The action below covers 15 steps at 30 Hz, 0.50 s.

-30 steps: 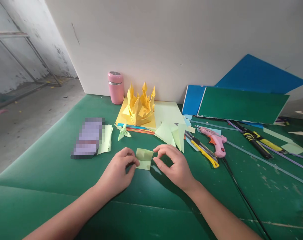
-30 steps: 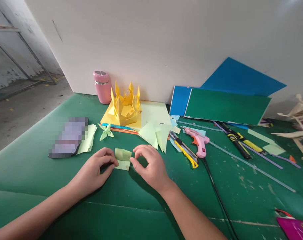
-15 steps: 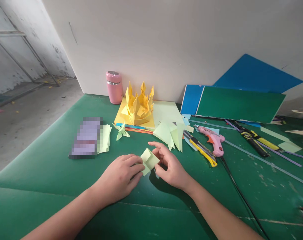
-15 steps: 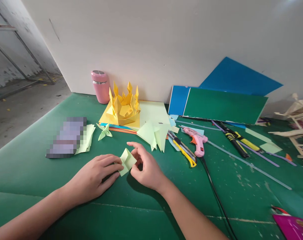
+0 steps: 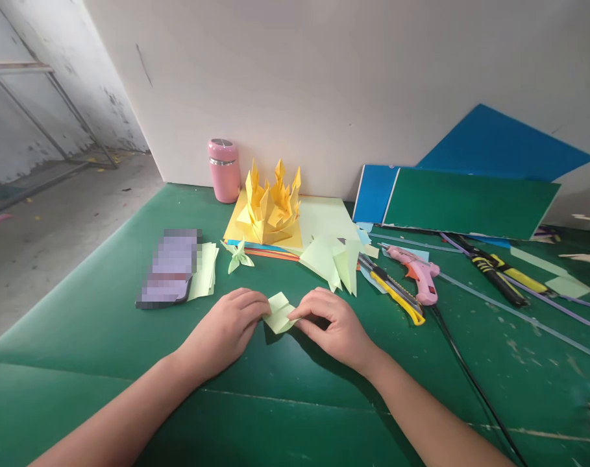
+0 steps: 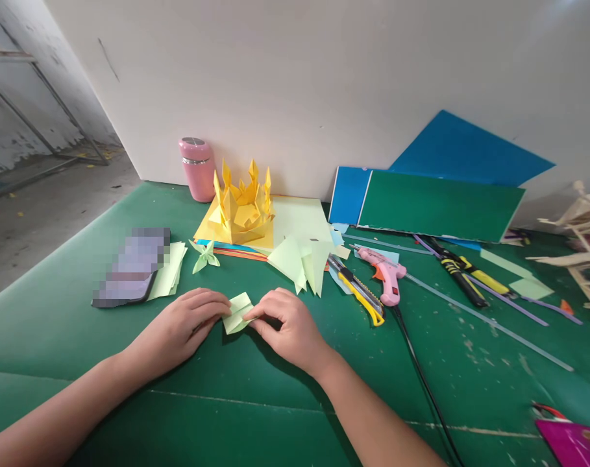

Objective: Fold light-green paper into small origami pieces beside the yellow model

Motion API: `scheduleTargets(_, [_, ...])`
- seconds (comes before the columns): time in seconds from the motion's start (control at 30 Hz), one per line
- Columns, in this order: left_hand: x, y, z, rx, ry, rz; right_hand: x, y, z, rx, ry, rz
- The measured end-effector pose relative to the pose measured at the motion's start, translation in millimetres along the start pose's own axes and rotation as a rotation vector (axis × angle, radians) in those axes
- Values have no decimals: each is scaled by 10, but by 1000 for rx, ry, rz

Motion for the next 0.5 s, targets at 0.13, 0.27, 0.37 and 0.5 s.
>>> scheduleTargets(0.13, [-18,33,-42,5,74,37,-9,4,11,-132,74,39])
scheduleTargets(0.27, [-72,21,-121,7,96,145,-4,7,9,-134,34,148])
scheduleTargets(0.37, [-80,11,-115,-3,76,178,-9,3,-1,-118,25,166])
scheduleTargets(0.5, [-49,11,-69,-15,43,142,-16,-14,7,-80,20,190])
Point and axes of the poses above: each hand's wrist, its own y-axis away from the middle knuckle, its own x-axis out of the palm, z = x × y, the point moved 1 cm from there along -y, towards the middle knuckle, and after that the axes turned 12 degrees about -z, right-handed, at the moved point
